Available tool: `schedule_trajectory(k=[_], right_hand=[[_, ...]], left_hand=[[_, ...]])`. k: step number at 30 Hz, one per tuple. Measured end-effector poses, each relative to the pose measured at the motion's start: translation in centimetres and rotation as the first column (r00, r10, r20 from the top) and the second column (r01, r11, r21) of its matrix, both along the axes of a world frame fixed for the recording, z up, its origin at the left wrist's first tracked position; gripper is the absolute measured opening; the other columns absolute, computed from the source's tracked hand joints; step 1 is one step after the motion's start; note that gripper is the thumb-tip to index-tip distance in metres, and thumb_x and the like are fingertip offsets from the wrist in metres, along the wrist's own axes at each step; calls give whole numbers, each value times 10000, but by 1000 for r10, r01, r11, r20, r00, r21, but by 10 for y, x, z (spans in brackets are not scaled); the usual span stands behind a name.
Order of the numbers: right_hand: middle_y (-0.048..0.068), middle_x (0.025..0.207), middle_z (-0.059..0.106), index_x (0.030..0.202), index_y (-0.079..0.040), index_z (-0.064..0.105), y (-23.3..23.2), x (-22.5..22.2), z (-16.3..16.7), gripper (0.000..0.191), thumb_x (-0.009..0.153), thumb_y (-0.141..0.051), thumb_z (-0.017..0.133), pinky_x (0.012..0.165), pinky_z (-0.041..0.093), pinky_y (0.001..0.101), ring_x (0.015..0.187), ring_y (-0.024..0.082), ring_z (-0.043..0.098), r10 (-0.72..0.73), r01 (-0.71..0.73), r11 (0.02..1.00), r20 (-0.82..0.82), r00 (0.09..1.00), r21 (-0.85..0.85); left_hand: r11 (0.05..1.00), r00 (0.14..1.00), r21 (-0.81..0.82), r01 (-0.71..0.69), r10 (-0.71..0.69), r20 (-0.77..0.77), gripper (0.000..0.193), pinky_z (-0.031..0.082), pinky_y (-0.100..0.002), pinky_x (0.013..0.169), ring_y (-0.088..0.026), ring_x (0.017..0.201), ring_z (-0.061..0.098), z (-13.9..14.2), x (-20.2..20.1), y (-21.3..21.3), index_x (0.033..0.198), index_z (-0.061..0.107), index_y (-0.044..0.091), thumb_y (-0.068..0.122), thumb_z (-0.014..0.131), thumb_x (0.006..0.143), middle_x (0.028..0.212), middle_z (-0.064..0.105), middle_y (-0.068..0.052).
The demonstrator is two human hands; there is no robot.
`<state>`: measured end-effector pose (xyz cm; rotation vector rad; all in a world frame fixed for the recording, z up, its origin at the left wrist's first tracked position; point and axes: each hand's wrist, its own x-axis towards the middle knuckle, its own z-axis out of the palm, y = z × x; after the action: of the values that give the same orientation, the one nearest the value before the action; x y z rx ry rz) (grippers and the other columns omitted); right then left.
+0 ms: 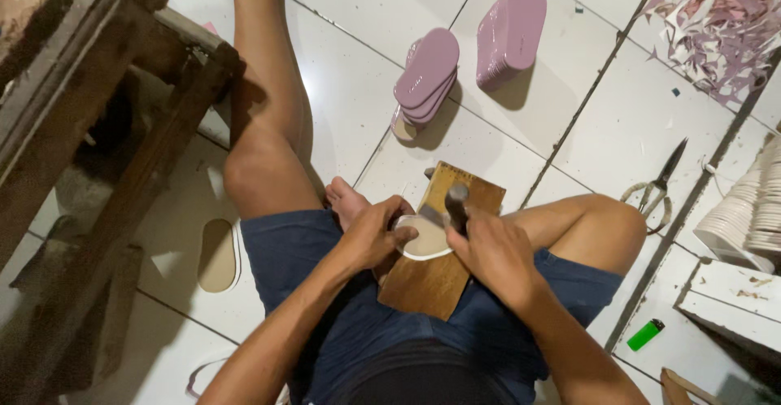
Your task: The person sits on the workshop floor and trims the edge of a slipper sole with a blade against a wooden block, working around the sole's outline. They then stack the finished soles together and handle a strap near a stack of soles.
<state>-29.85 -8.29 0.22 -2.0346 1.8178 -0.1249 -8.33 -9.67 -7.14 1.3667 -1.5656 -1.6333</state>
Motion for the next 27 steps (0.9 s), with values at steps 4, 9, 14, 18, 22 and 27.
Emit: schedule_trajectory(k=[4,9,14,18,22,27], right_hand=[[239,749,698,844,-15,738,-12,6,-7,425,942,-424,676,679,555,501,735,410,702,-31,29,985,10,999,169],[228,713,698,895,7,707,5,10,3,401,886,-393,679,604,531,537,672,438,686,24,-24,999,5,1000,28],[231,708,700,865,-2,709,-12,4,10,399,892,-397,662,640,539,530,671,427,698,2,-4,992,16,1000,124],[249,720,693,794,10,710,-11,13,4,444,920,-411,651,669,544,524,697,432,695,-49,42,983,39,998,177],[256,729,688,718,36,695,3,11,4,478,895,-408,669,629,535,542,690,457,679,42,-43,997,12,999,62],[274,691,673,723,34,692,-10,6,2,476,892,-410,672,651,532,539,682,453,679,0,-2,991,15,1000,134]], left_hand=[[998,990,-63,10,-18,-137,246,495,-293,714,-125,815,612,-9,-3,2,1030,618,-3,153,746,890,859,669,-51],[983,983,39,-179,180,-36,299,450,-302,654,-138,743,530,-13,-9,5,971,641,-24,123,841,805,805,600,-63],[999,1000,-51,5,-7,-25,269,478,-270,682,-100,757,586,-10,3,3,1037,629,7,158,768,863,804,637,-17],[996,997,-53,-74,73,-21,238,474,-285,665,-119,735,581,-6,-4,6,977,643,-1,150,778,852,775,637,-25],[955,952,71,-288,294,-91,257,448,-300,634,-127,721,537,-6,-7,10,930,649,-8,102,829,783,773,605,-29],[998,999,-41,-42,42,-4,229,452,-271,642,-101,704,547,-11,1,6,969,631,2,138,779,861,741,587,-18]])
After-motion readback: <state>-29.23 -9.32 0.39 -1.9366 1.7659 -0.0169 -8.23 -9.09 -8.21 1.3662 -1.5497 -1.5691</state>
